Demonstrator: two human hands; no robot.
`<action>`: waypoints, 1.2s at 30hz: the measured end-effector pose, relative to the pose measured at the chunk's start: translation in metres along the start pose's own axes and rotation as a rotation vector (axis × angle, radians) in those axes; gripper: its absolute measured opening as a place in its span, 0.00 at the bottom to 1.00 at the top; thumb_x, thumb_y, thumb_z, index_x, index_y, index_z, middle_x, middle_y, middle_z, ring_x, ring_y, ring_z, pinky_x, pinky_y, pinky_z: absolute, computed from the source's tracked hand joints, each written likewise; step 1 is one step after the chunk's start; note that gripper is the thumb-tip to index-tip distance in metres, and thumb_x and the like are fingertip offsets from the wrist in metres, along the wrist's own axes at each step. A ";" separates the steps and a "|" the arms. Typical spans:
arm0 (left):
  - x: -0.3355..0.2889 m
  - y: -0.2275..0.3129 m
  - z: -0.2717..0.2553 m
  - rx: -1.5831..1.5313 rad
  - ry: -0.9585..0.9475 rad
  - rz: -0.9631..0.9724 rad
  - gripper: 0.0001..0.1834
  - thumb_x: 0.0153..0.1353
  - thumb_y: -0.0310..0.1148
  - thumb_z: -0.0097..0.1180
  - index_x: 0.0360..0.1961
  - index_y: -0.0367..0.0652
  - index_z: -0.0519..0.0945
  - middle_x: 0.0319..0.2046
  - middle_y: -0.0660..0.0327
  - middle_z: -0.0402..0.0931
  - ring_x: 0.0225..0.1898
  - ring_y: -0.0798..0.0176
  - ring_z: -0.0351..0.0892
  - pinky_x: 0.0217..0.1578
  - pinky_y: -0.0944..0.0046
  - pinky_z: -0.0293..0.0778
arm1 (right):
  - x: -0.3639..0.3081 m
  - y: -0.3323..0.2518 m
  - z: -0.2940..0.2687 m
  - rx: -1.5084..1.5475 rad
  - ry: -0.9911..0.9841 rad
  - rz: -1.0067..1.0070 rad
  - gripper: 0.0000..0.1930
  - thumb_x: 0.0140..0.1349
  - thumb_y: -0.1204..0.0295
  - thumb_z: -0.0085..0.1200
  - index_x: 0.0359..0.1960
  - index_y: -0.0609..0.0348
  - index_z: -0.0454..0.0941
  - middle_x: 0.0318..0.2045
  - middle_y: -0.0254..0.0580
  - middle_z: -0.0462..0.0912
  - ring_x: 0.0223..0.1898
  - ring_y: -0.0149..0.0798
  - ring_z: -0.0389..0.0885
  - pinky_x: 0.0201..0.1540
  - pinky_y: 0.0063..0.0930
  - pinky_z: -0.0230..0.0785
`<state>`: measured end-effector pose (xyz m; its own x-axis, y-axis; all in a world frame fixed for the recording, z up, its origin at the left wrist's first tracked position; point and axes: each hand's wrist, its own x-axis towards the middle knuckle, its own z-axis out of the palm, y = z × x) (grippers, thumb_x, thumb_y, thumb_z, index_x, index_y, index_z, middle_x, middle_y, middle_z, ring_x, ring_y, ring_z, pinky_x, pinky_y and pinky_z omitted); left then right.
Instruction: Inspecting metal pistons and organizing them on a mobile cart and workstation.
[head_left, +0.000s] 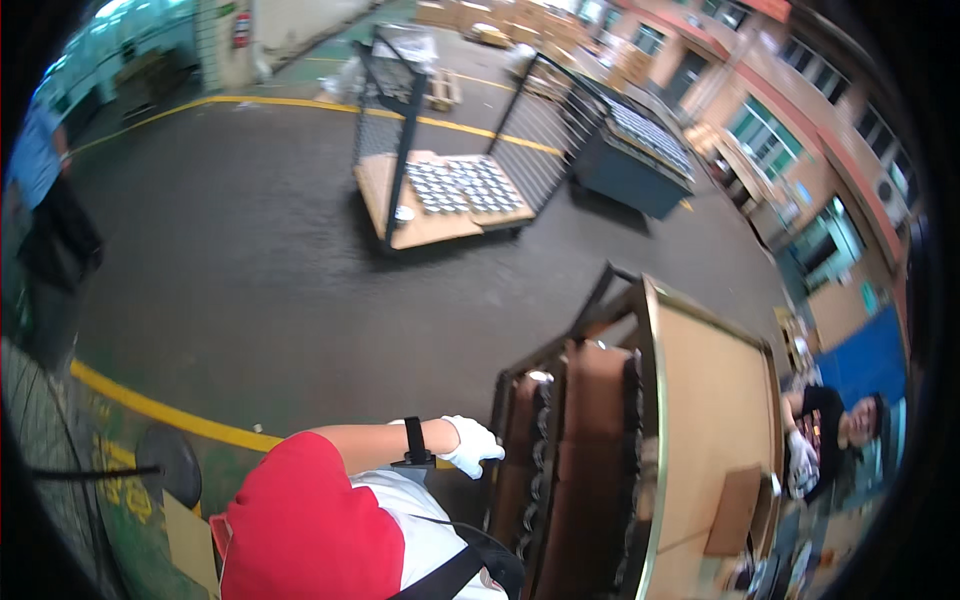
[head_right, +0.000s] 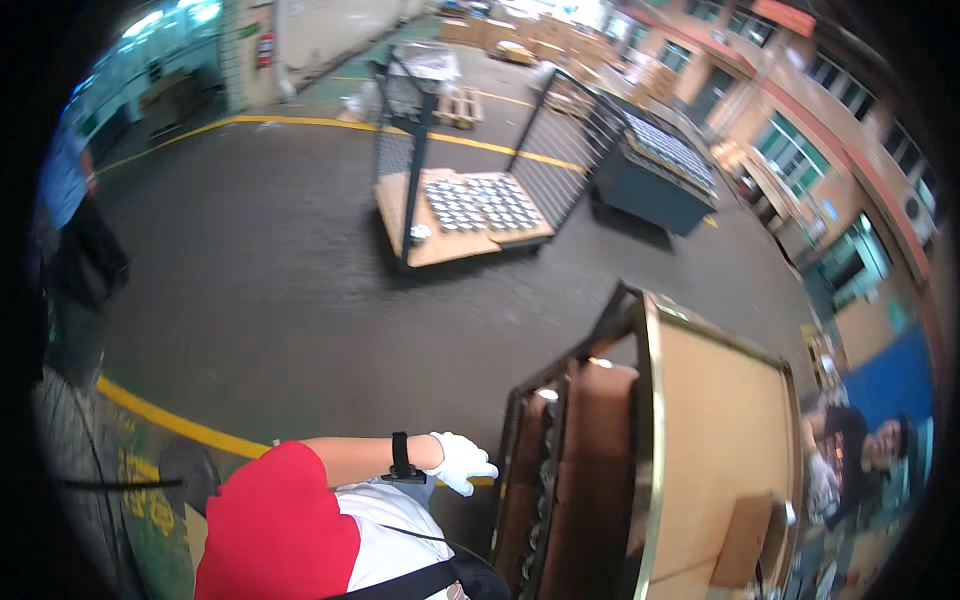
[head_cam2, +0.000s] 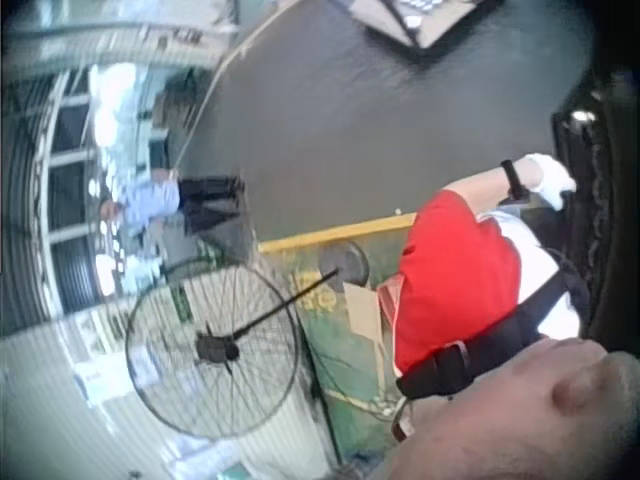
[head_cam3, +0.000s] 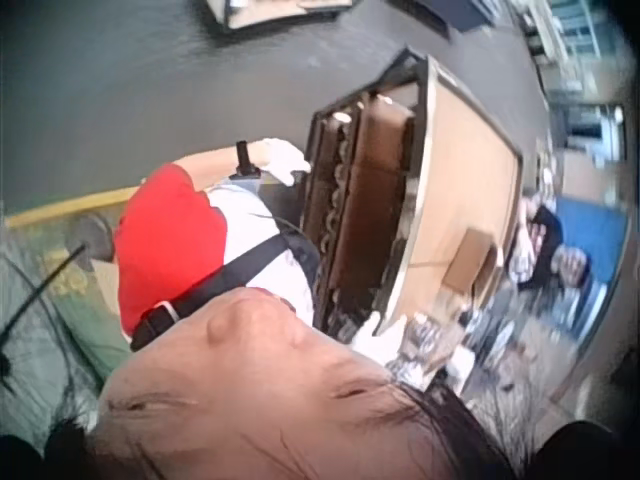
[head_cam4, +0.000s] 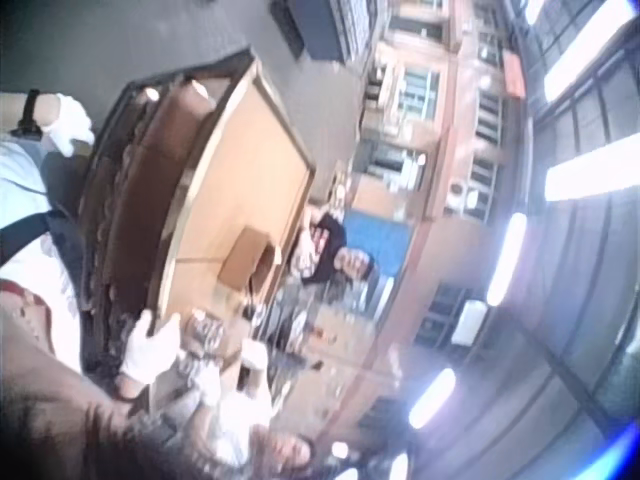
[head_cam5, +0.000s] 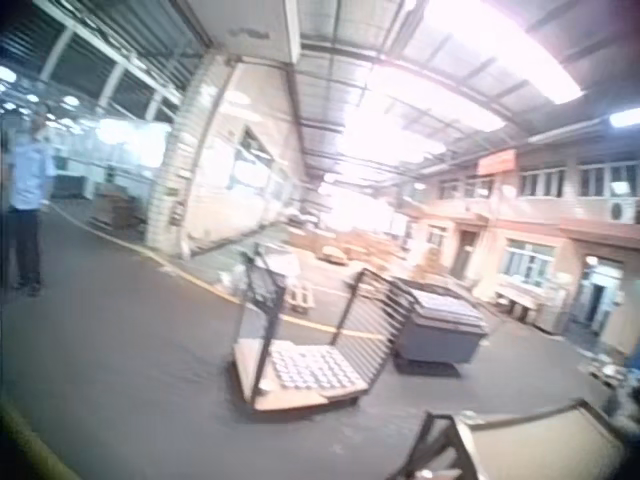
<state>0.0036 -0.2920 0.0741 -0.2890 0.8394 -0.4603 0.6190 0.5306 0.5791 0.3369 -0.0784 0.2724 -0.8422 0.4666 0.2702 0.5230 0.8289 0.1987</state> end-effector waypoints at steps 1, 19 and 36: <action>-0.014 -0.008 0.000 -0.023 0.039 -0.058 0.35 0.59 0.45 0.58 0.68 0.51 0.67 0.54 0.50 0.76 0.54 0.43 0.78 0.53 0.45 0.75 | 0.003 -0.002 0.012 0.002 0.095 0.074 0.25 0.65 0.59 0.60 0.56 0.68 0.77 0.48 0.55 0.84 0.47 0.54 0.83 0.52 0.42 0.76; -0.193 -0.139 0.020 -0.128 0.398 -0.511 0.34 0.55 0.45 0.61 0.64 0.49 0.73 0.51 0.50 0.81 0.51 0.42 0.80 0.49 0.44 0.77 | 0.173 -0.126 0.127 0.093 0.795 -0.134 0.26 0.59 0.44 0.61 0.18 0.51 0.71 0.18 0.42 0.71 0.21 0.51 0.71 0.25 0.48 0.61; -0.086 -0.148 -0.023 0.078 -0.040 -0.145 0.34 0.63 0.52 0.53 0.68 0.52 0.69 0.56 0.50 0.76 0.56 0.42 0.77 0.55 0.46 0.73 | 0.017 -0.080 0.047 -0.116 0.430 0.251 0.17 0.63 0.59 0.61 0.44 0.60 0.82 0.41 0.53 0.84 0.43 0.54 0.82 0.50 0.45 0.74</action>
<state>-0.0799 -0.4402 0.0440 -0.3511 0.7486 -0.5625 0.6282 0.6338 0.4513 0.2744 -0.1220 0.2169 -0.5715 0.4577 0.6811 0.7339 0.6565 0.1746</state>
